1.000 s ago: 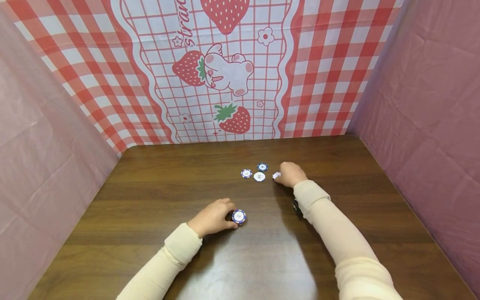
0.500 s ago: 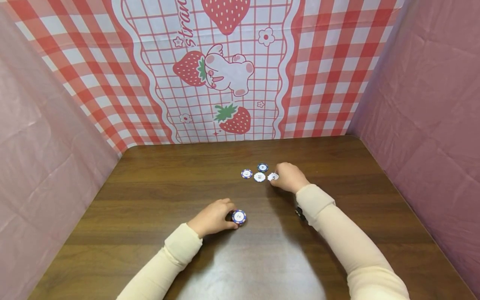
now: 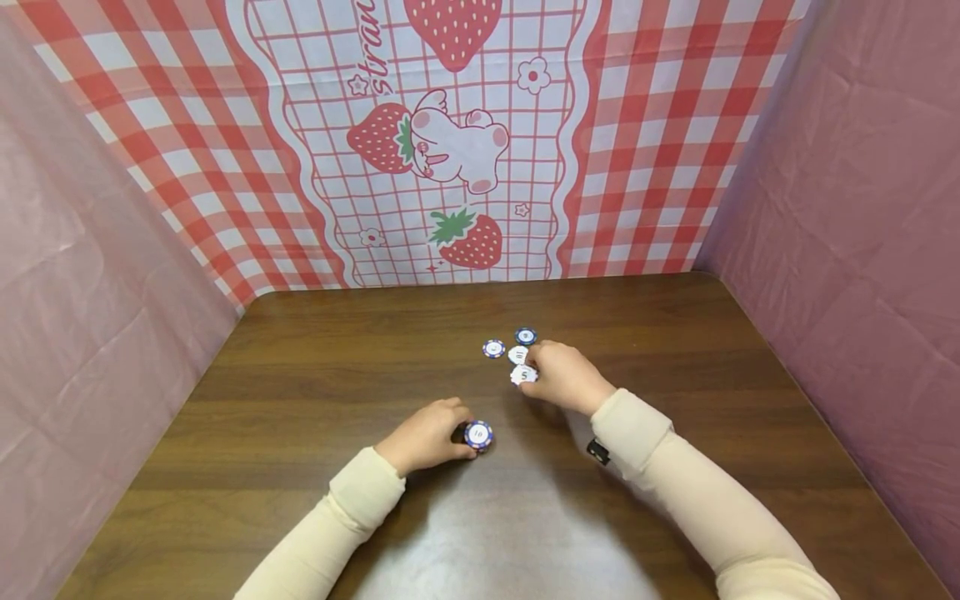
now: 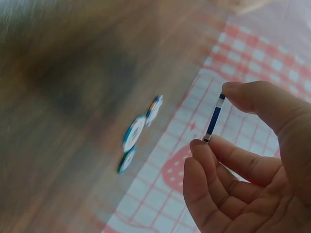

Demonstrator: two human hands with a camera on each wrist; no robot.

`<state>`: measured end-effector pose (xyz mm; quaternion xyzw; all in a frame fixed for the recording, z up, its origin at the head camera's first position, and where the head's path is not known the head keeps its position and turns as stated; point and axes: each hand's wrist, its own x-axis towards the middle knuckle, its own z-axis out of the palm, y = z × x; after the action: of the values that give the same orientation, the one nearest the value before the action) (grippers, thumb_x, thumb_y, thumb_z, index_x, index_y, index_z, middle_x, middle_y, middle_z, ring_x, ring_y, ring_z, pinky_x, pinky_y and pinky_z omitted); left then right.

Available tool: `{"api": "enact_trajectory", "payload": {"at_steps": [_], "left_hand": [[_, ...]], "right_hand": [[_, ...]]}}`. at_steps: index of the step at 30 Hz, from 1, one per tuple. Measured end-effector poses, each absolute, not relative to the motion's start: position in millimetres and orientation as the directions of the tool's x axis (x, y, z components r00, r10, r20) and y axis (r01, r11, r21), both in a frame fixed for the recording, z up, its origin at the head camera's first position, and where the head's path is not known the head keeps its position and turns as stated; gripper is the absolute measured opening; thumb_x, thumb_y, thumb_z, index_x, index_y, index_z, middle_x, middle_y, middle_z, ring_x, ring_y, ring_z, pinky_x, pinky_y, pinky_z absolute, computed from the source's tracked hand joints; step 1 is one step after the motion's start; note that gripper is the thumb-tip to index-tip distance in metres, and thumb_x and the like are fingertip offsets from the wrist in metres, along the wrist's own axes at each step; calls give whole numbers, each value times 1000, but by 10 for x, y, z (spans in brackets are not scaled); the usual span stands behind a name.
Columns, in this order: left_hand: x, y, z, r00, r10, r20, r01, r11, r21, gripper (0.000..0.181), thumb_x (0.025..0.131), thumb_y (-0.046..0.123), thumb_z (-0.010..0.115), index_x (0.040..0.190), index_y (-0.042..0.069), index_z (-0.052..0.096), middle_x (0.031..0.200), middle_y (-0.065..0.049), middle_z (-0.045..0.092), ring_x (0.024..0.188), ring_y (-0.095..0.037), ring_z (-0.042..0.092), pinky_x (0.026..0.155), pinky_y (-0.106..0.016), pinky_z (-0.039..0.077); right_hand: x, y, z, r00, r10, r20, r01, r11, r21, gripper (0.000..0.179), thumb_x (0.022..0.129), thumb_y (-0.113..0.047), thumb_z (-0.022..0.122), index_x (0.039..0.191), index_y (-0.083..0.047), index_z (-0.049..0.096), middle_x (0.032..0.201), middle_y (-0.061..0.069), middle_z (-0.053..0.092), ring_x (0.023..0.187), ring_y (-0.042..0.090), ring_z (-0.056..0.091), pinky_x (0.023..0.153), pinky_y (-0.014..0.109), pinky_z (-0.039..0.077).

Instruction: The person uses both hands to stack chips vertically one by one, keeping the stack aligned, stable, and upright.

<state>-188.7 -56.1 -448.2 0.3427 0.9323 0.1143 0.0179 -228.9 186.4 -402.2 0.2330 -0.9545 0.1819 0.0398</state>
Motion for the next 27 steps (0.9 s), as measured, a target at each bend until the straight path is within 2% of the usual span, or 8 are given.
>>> {"api": "enact_trajectory", "payload": {"at_steps": [11,27], "left_hand": [[-1886,-562,-4484,-763,645,55,640,739,212,34,75,36,81,96,13,69,91,1,61,84,-17,61,78,-30,50],[-1884,-559,-4471,-770,637,44,630,747,212,31,75,37,81,89,14,66,87,2,58,78,-14,56,73,-29,48]], "right_hand": [[-2053,1686,-4052,-834,-518,190,-551,765,-335,25,73,-24,82,88,-9,68,80,-1,64,67,6,52,62,24,45],[-1854,1489,-4161,-768,-614,185,-637,699,-324,25,74,-24,81,90,-9,70,82,-3,62,67,3,50,60,18,42]]}}
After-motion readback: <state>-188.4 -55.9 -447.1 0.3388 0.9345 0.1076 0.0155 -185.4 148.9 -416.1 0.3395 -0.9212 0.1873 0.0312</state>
